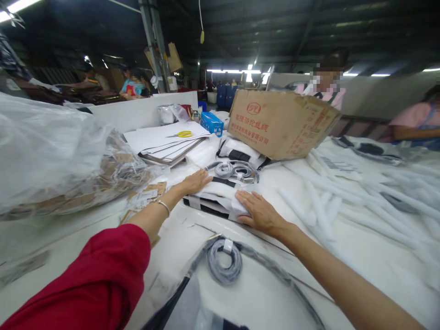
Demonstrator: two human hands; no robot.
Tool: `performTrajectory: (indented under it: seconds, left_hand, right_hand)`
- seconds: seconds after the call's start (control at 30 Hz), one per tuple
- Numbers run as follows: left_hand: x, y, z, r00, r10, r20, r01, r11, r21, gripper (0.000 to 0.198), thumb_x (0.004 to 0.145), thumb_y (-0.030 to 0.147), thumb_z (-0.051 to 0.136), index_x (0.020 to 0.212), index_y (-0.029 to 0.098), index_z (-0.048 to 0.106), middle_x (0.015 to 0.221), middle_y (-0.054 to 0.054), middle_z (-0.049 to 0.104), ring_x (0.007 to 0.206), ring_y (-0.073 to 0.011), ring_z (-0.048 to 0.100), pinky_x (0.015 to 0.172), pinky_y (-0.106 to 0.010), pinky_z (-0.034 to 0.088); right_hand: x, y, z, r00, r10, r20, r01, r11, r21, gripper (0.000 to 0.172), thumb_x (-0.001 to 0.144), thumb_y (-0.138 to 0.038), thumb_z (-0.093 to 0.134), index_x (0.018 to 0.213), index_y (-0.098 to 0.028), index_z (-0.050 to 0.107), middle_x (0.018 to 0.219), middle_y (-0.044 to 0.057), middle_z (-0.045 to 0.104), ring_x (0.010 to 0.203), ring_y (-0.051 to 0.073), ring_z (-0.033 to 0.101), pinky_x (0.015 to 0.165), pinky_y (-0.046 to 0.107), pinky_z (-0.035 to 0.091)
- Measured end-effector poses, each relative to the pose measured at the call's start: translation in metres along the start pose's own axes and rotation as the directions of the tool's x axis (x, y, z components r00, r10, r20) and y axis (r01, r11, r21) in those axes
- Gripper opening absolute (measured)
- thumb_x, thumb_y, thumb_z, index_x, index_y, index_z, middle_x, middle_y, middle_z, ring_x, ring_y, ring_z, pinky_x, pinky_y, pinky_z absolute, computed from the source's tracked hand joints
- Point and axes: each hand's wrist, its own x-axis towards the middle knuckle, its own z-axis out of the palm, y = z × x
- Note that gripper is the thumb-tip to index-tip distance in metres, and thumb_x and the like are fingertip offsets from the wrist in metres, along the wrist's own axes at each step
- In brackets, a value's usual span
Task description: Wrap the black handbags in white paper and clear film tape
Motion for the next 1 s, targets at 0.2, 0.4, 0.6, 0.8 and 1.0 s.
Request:
performTrajectory:
  seconds: [0.2, 0.4, 0.6, 0.8, 1.0]
  left_hand:
    - [-0.099, 0.002, -0.007, 0.969, 0.047, -0.244, -0.075, 0.991, -0.107, 0.069, 0.094, 0.061, 0.027, 0.148, 0.017, 0.033, 0.161, -0.013, 0.020, 0.149, -0.0300, 0.016, 0.119, -0.053, 0.017]
    - [-0.268, 0.001, 0.013, 0.976, -0.214, 0.042, 0.189, 0.736, -0.650, 0.065, 0.084, 0.068, 0.047, 0.130, 0.023, 0.054, 0.137, -0.011, 0.056, 0.127, -0.0289, 0.053, 0.104, -0.040, 0.044]
    - [-0.341, 0.041, 0.032, 0.931, -0.078, 0.355, 0.355, 0.414, -0.838, 0.055, 0.078, 0.070, 0.058, 0.104, 0.023, 0.067, 0.107, -0.006, 0.070, 0.109, -0.0246, 0.061, 0.087, -0.031, 0.052]
    - [-0.336, 0.072, 0.053, 0.876, 0.014, 0.483, 0.472, 0.184, -0.862, 0.056, 0.067, 0.072, 0.068, 0.078, 0.017, 0.065, 0.063, -0.001, 0.065, 0.060, -0.0163, 0.059, 0.053, -0.025, 0.047]
    - [-0.346, 0.081, 0.056, 0.847, -0.099, 0.522, 0.525, 0.003, -0.851, 0.063, 0.045, 0.049, 0.090, 0.091, 0.016, 0.063, 0.064, 0.002, 0.066, 0.051, -0.0136, 0.058, 0.046, -0.024, 0.048]
  right_hand:
    - [-0.071, -0.029, -0.042, 0.972, 0.223, -0.074, -0.206, 0.960, 0.187, 0.061, 0.087, -0.041, 0.060, 0.142, -0.019, 0.047, 0.148, 0.013, 0.048, 0.138, 0.030, 0.042, 0.117, 0.053, 0.028]
    - [-0.247, -0.060, -0.065, 0.484, 0.827, 0.287, -0.765, 0.241, 0.597, 0.065, 0.061, -0.069, 0.071, 0.108, -0.024, 0.070, 0.118, 0.014, 0.070, 0.108, 0.037, 0.066, 0.093, 0.048, 0.055]
    - [-0.328, -0.155, -0.063, 0.299, 0.656, 0.693, -0.730, -0.310, 0.609, 0.065, 0.064, -0.074, 0.068, 0.104, -0.022, 0.072, 0.115, 0.016, 0.071, 0.107, 0.034, 0.066, 0.086, 0.043, 0.057]
    - [-0.288, -0.205, -0.060, 0.502, 0.522, 0.689, -0.598, -0.366, 0.713, 0.051, 0.079, -0.063, 0.065, 0.098, -0.016, 0.070, 0.104, 0.012, 0.074, 0.098, 0.027, 0.069, 0.087, 0.038, 0.056]
    - [-0.274, -0.220, -0.057, 0.485, 0.572, 0.662, -0.503, -0.437, 0.746, 0.036, 0.076, -0.048, 0.074, 0.090, -0.016, 0.067, 0.079, 0.008, 0.074, 0.071, 0.022, 0.071, 0.067, 0.031, 0.058]
